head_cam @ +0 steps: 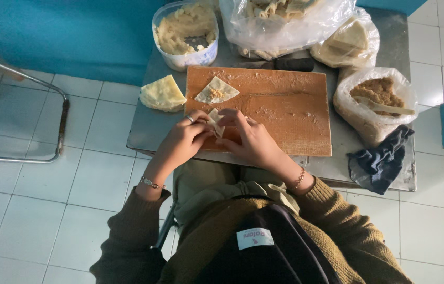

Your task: The person cuts a large sheet of dough into triangular pieces on a wooden board using a knife, then arranges the triangles in rows. They spoon a brown filling from a bag onto each triangle and fold the dough pieces over the filling to form filled pastries.

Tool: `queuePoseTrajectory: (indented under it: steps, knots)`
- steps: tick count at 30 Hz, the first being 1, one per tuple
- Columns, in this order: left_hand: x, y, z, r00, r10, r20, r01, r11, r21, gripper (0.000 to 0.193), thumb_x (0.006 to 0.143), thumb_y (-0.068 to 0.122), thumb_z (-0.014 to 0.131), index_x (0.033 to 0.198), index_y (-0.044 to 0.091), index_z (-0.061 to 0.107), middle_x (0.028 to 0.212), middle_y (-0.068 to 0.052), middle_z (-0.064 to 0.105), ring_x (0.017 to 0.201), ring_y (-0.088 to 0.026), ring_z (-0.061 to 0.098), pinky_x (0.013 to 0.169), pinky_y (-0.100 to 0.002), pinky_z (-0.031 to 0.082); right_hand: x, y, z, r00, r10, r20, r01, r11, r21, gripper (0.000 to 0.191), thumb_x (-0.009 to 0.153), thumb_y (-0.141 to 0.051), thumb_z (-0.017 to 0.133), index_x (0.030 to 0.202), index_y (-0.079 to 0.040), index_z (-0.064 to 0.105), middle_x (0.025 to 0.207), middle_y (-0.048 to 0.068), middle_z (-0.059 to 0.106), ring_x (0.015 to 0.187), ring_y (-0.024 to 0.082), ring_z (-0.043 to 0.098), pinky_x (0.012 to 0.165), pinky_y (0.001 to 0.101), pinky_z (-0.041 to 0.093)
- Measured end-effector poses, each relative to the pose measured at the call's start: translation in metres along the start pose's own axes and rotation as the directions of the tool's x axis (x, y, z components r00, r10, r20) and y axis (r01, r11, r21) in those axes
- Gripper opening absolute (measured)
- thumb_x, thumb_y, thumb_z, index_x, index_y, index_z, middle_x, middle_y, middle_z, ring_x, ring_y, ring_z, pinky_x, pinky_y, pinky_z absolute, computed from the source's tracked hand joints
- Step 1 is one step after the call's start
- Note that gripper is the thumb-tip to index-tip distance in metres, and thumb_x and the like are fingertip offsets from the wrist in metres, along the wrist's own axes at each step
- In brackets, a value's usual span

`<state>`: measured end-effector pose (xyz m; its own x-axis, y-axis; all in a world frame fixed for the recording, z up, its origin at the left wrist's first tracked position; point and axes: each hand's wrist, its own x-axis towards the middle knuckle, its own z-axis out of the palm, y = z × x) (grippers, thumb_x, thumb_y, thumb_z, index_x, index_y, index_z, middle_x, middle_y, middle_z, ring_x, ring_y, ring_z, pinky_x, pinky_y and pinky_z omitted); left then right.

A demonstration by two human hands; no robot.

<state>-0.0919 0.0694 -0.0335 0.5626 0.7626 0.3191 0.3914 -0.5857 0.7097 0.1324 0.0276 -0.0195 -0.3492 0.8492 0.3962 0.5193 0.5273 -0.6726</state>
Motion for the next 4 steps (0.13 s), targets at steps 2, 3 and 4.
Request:
queuePoseTrajectory:
  steps: [2, 3, 4]
  knots:
    - [0.0024, -0.0020, -0.0002, 0.999, -0.033, 0.005, 0.033, 0.999, -0.010, 0.012, 0.091, 0.007, 0.073, 0.100, -0.001, 0.073, 0.114, -0.010, 0.069, 0.098, -0.030, 0.073, 0.082, -0.036, 0.057, 0.0002, -0.0010, -0.0005, 0.999, 0.051, 0.015, -0.051, 0.999, 0.010, 0.061, 0.086, -0.022, 0.081, 0.134, -0.008, 0.047, 0.118, 0.013, 0.072, 0.110, 0.032, 0.072, 0.090, 0.0382, 0.058]
    - [0.0035, -0.0027, 0.0005, 0.998, -0.063, 0.010, 0.064, 0.998, -0.023, 0.013, 0.091, 0.009, 0.073, 0.101, -0.001, 0.074, 0.113, -0.010, 0.069, 0.096, -0.030, 0.074, 0.081, -0.035, 0.058, 0.0004, -0.0016, -0.0004, 0.996, 0.079, 0.029, -0.079, 0.997, 0.000, 0.061, 0.085, -0.022, 0.081, 0.135, -0.009, 0.047, 0.117, 0.012, 0.073, 0.111, 0.031, 0.072, 0.090, 0.0379, 0.058]
    - [0.0045, -0.0034, 0.0015, 0.995, -0.094, 0.015, 0.094, 0.995, -0.035, 0.014, 0.091, 0.010, 0.074, 0.101, 0.000, 0.074, 0.113, -0.010, 0.070, 0.095, -0.029, 0.074, 0.080, -0.034, 0.058, 0.0009, -0.0020, 0.0001, 0.993, 0.107, 0.044, -0.106, 0.994, -0.011, 0.061, 0.085, -0.023, 0.081, 0.135, -0.011, 0.048, 0.117, 0.011, 0.074, 0.112, 0.030, 0.073, 0.091, 0.0376, 0.058]
